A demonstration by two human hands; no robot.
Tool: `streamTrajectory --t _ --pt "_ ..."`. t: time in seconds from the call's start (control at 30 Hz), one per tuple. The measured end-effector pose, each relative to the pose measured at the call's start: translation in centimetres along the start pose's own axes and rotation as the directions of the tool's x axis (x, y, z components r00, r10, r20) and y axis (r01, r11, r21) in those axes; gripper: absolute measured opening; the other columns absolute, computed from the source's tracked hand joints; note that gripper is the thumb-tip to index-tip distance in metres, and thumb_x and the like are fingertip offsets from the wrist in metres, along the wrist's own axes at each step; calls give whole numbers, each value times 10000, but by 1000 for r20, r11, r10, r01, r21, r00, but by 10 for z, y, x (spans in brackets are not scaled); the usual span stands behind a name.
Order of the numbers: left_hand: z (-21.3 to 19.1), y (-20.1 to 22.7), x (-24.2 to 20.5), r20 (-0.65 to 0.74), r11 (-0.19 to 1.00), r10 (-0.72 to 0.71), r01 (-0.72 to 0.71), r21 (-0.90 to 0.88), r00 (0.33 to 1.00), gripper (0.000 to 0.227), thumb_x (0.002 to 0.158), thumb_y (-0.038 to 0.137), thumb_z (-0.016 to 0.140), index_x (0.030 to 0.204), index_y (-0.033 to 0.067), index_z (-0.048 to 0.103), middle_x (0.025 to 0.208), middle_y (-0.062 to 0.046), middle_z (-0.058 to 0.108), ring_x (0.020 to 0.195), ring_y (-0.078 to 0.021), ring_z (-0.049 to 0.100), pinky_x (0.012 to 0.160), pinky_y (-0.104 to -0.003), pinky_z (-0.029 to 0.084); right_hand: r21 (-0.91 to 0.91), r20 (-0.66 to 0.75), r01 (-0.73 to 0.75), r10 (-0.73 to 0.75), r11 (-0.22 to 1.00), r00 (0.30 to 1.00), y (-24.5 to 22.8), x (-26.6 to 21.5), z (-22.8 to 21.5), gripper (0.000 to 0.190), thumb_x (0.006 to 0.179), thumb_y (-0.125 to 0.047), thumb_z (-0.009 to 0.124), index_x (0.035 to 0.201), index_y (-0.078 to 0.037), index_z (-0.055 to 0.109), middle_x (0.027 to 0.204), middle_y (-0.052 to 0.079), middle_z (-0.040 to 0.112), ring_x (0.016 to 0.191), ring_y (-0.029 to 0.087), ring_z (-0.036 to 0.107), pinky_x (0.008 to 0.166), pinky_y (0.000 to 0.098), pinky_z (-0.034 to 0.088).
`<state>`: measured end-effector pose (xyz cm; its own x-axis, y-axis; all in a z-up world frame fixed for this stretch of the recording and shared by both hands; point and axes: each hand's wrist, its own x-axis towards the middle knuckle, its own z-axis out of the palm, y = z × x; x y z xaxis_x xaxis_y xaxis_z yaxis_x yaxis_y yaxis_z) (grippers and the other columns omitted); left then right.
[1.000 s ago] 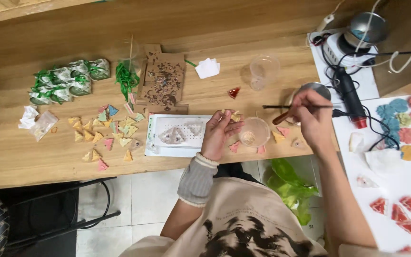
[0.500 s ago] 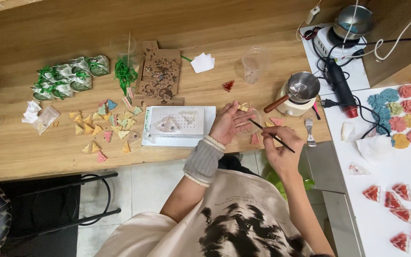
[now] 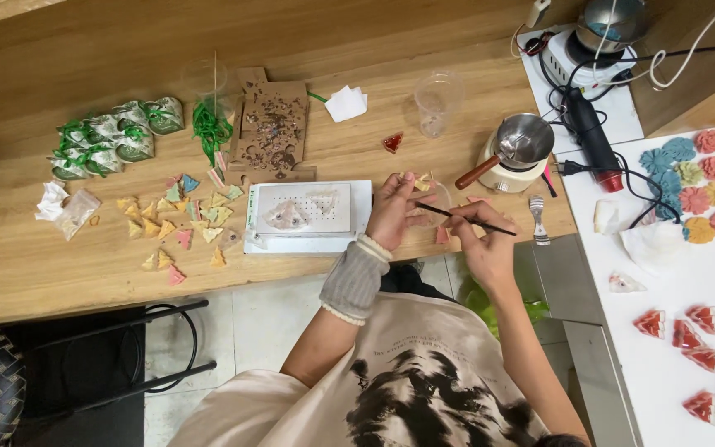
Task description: Decorating and assembling small triangular wax pieces using a brush and a thin wooden stick at a workbench.
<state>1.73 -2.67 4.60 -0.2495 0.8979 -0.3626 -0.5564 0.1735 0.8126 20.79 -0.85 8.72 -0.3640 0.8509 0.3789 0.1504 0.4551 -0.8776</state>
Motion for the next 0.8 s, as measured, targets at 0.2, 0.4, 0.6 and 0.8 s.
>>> streamTrajectory --t 0.2,0.4,0.6,0.8 --pt "4 0 -5 2 998 -68 68 3 998 287 1056 416 496 1157 158 569 1184 -69 722 1043 -182 694 736 -354 592 -232 -193 -134 90 964 977 -14 7 6 60 877 39 646 901 67 693 878 144 750 740 147 719 640 272 560" --pt "0 -1 -5 4 998 -60 60 33 998 296 1068 414 491 1165 147 574 1184 -86 725 1027 -212 683 773 -381 591 224 -31 -288 302 931 953 7 4 4 105 926 39 577 965 66 670 1050 109 703 791 133 696 711 263 576" --pt "-9 -5 -4 1 995 -96 96 -34 995 287 1075 406 474 1151 142 559 1159 -130 721 1076 -265 718 790 -397 580 314 -134 -212 264 925 955 1 3 5 165 946 46 544 1035 65 681 866 93 706 793 113 684 781 265 573" --pt "-8 1 -7 18 994 -89 90 -62 996 250 1080 383 456 1102 143 524 1159 -133 722 1065 -257 715 778 -399 592 -39 -200 -283 270 958 942 -5 1 7 98 919 39 574 904 76 664 789 111 704 685 134 647 674 271 521"
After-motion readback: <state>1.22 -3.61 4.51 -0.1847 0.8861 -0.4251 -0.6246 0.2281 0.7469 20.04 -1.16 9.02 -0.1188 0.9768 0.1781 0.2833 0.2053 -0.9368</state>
